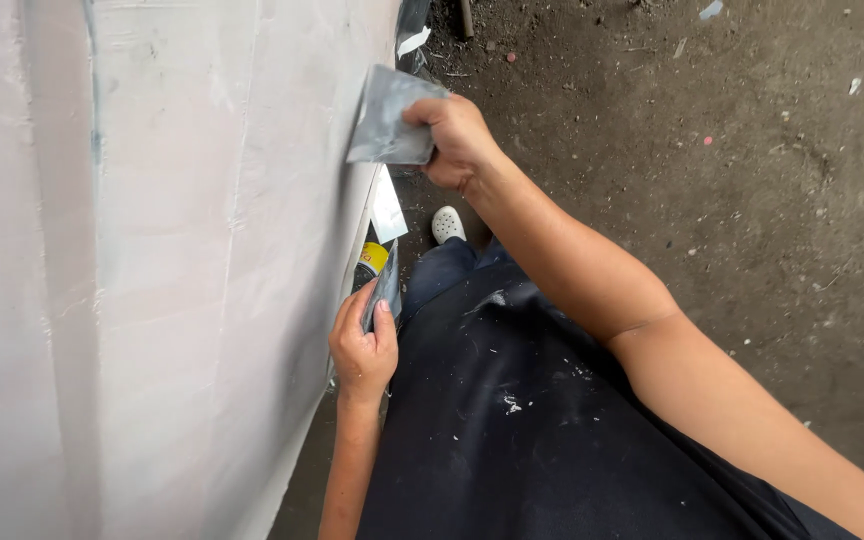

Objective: The person applies body filler to the wheel arch and side panel of a car using two metal scrapers. They repeatedly scoop filler from a can and spread it onto the vehicle's surface, smoothing the area.

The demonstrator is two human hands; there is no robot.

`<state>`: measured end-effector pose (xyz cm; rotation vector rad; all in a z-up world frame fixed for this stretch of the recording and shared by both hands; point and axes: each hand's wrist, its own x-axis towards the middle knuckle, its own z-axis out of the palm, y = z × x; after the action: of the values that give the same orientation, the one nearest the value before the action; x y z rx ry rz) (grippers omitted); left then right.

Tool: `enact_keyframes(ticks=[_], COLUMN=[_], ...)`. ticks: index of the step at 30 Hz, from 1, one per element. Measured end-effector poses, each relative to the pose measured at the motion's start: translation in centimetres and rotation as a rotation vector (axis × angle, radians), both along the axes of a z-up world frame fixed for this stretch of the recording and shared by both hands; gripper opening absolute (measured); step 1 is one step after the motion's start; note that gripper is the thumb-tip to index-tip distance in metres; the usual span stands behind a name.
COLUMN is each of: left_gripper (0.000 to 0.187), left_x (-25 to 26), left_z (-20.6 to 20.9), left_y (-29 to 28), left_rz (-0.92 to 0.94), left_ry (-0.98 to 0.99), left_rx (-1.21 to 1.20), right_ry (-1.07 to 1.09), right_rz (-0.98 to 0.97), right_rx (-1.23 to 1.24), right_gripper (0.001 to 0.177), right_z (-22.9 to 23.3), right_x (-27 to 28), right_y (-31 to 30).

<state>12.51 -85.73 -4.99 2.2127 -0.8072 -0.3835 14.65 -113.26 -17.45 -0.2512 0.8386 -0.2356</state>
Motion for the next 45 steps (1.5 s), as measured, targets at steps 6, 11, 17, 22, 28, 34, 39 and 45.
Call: enact_keyframes(ticks=[6,11,17,22,28,34,39,45], left_gripper=[0.025,0.024,0.026,0.026,0.027,0.024,0.022,0.017], left_x=[-1.2,-1.7,-1.8,-0.3,0.6,0.5,1.4,2.2], left_z=[0.5,0.3,-0.5,1.8,6.2,5.4,6.7,7.2], left_y=[-1.6,-1.9,-2.8,-7.5,-10.2,-11.3,-11.5,-9.6], left_rz=[0.044,0.075,0.241,0.491,0.387,0.1,0.075,0.2], left_ry=[-0.044,-0.058,-0.051,0.155,0.169,-0.121,-0.17,-0.344], left_rx=[0.017,0.039,-0.101,-0.658,-0.678,-0.213,-0.26,-0.44], right_ry=[0.118,0.167,-0.03,-0.592,-0.583,-0.393,-0.464,-0.282], right_rz=[0.095,0.147,0.012,0.427,0.651,0.487,0.716,0.431], right_rx=[0.144,0.275,0.197,-1.228,-1.428,-1.824,-1.824,-1.383], right_gripper=[0.05,0.053,0.046,0.065,0.084,0.072,0.073,0.065], right_z=[-2.4,0.5,0.7,10.4,7.2,11.1,11.2,10.9], right_x=[0.7,3.1,-0.5,-9.3,-13.0,-12.4,-12.2,-6.4], right_y=[1.0,1.7,1.8,0.0,-0.2,-1.1,-1.2,-5.8])
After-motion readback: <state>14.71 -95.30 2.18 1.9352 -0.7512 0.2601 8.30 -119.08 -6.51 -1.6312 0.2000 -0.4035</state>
